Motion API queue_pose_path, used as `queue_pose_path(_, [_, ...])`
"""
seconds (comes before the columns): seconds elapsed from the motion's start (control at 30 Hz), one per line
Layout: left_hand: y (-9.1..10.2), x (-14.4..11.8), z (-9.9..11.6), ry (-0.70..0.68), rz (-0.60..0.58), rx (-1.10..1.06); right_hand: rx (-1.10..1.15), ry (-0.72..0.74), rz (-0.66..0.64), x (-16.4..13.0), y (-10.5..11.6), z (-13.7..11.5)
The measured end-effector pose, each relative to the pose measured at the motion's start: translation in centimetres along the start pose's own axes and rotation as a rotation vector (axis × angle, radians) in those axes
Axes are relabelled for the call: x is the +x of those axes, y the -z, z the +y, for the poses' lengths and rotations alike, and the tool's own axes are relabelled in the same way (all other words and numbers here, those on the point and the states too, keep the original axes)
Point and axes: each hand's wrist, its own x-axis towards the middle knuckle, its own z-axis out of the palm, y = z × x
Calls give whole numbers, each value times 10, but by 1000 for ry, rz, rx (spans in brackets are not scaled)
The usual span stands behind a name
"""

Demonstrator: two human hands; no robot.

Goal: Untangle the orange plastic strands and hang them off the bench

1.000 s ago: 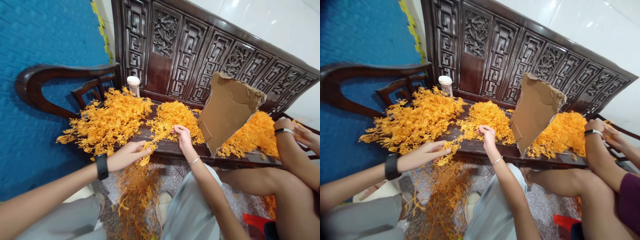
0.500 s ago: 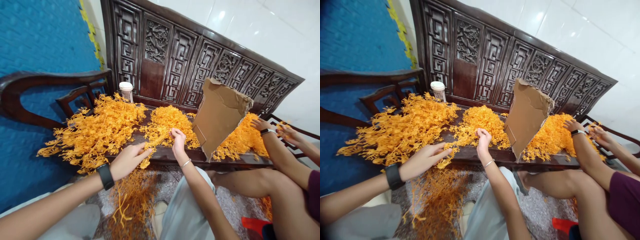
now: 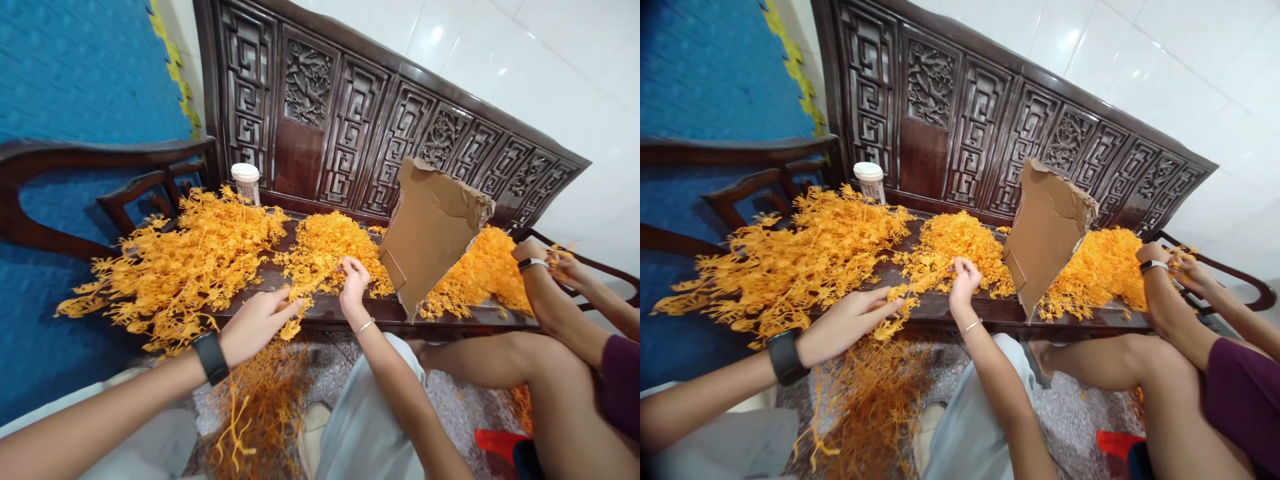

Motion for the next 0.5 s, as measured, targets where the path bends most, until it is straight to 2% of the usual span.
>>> queue_pose_path(0.5, [-1,1,-2,0,13,8,-85,-41,-3,-1,-5,3])
